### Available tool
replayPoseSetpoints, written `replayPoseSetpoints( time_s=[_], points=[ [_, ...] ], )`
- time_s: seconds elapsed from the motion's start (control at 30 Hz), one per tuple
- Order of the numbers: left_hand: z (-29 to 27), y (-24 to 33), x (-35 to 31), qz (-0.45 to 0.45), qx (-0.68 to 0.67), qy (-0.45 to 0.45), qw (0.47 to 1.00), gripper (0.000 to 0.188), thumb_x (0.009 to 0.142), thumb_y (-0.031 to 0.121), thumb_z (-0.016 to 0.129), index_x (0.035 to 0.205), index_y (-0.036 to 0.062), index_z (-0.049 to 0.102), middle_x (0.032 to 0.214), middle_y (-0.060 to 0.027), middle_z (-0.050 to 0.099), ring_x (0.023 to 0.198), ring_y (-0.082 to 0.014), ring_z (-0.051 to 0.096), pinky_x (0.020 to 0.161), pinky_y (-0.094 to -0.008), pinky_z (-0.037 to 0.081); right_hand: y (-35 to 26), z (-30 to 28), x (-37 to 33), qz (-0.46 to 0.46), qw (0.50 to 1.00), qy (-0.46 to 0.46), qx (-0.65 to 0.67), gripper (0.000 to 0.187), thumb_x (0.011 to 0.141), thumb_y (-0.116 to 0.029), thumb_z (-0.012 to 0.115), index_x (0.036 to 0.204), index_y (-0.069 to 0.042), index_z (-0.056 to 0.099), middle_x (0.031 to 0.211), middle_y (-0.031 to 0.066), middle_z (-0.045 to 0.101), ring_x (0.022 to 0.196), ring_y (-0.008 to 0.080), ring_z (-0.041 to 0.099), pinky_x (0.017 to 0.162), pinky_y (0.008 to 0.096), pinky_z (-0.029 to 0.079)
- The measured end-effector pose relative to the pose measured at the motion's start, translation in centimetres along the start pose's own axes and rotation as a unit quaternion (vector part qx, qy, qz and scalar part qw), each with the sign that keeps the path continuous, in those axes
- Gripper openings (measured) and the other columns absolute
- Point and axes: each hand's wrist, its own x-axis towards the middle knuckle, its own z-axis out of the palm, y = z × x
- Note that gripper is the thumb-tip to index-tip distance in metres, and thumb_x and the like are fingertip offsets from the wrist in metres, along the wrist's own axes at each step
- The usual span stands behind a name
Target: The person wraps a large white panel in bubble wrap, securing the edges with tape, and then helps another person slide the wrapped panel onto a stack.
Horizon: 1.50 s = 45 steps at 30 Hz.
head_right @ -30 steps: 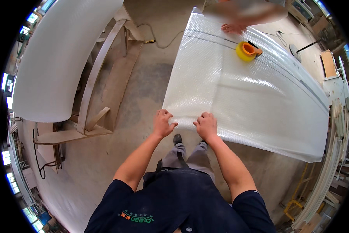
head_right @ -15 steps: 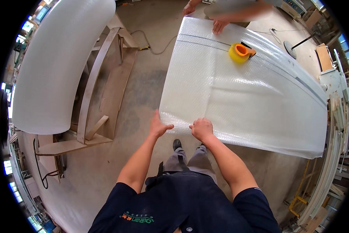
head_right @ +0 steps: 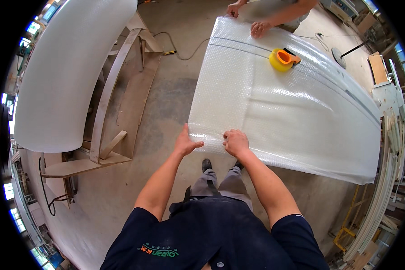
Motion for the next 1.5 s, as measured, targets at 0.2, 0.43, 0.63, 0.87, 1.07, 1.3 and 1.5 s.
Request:
replayPoseSetpoints(
  time_s=[0.2, 0.43, 0.63, 0.87, 1.07, 1.3, 1.5],
  points=[
    [2.4, -2.4, 0.9, 0.082, -0.163, 0.031, 0.983, 0.111, 0.05, 0.022, 0.089, 0.14, 0.0013, 0.027, 0.134, -0.0184, 0.046, 0.125, -0.0306, 0.044, 0.106, -0.0374, 0.035, 0.5, 1.1, 0.6, 0.095, 0.995, -0.039, 0.006, 0.02, 0.075, -0.029, 0.065, 0.085, -0.013, 0.07, 0.09, 0.0117, 0.068, 0.087, 0.0304, 0.064, 0.076, 0.0426, 0.052],
    [3.5, -4.0, 2.5, 0.032, -0.211, 0.007, 0.977, 0.112, 0.054, 0.018, 0.088, 0.143, -0.0007, 0.021, 0.135, -0.0187, 0.047, 0.123, -0.0276, 0.048, 0.101, -0.0348, 0.039, 0.5, -0.4, -0.2, 0.155, 0.985, 0.002, -0.077, 0.043, 0.066, -0.055, 0.072, 0.08, -0.014, 0.07, 0.09, 0.0077, 0.067, 0.094, 0.0263, 0.061, 0.082, 0.04, 0.046],
    [2.9, -2.8, 2.1, 0.025, -0.18, 0.001, 0.983, 0.11, 0.056, 0.021, 0.086, 0.143, 0.0008, 0.022, 0.13, -0.0191, 0.052, 0.119, -0.0285, 0.052, 0.099, -0.0345, 0.041, 1.6, -0.6, 0.8, 0.197, 0.977, -0.062, -0.06, 0.054, 0.064, -0.062, 0.072, 0.088, -0.014, 0.069, 0.095, 0.0062, 0.067, 0.097, 0.0253, 0.061, 0.083, 0.0396, 0.046],
    [1.9, -1.3, 1.0, -0.013, -0.139, 0.023, 0.99, 0.101, 0.057, 0.021, 0.085, 0.139, 0.0039, 0.028, 0.125, -0.018, 0.056, 0.116, -0.0303, 0.054, 0.098, -0.0349, 0.042, 1.3, -1.7, 1.9, 0.23, 0.959, -0.16, -0.046, 0.061, 0.065, -0.063, 0.072, 0.101, -0.014, 0.068, 0.108, 0.0072, 0.065, 0.107, 0.0264, 0.059, 0.088, 0.0402, 0.047],
    [1.8, -0.7, 0.6, 0.003, -0.147, 0.017, 0.989, 0.103, 0.057, 0.02, 0.085, 0.14, 0.0027, 0.026, 0.125, -0.0173, 0.056, 0.116, -0.0296, 0.054, 0.098, -0.0345, 0.042, 1.5, -1.8, 1.7, 0.233, 0.958, -0.164, -0.039, 0.065, 0.064, -0.063, 0.072, 0.105, -0.014, 0.067, 0.11, 0.0079, 0.065, 0.109, 0.0267, 0.058, 0.088, 0.0409, 0.046],
    [2.8, -2.1, 1.4, 0.014, -0.158, 0.034, 0.987, 0.099, 0.058, 0.017, 0.084, 0.138, 0.0032, 0.028, 0.127, -0.0169, 0.055, 0.117, -0.0286, 0.053, 0.098, -0.034, 0.041, 1.3, -1.6, 1.7, 0.222, 0.964, -0.133, -0.055, 0.062, 0.061, -0.065, 0.073, 0.097, -0.014, 0.069, 0.104, 0.0079, 0.067, 0.101, 0.0271, 0.062, 0.084, 0.0398, 0.049],
    [1.7, -0.2, 0.5, 0.01, -0.204, -0.001, 0.979, 0.106, 0.057, 0.011, 0.085, 0.14, -0.0015, 0.021, 0.132, -0.0186, 0.047, 0.122, -0.0282, 0.047, 0.103, -0.0331, 0.035, 1.6, -1.7, 1.4, 0.224, 0.965, -0.127, -0.044, 0.061, 0.061, -0.064, 0.074, 0.096, -0.014, 0.069, 0.104, 0.0083, 0.067, 0.102, 0.0271, 0.061, 0.085, 0.0396, 0.048]
  ],
)
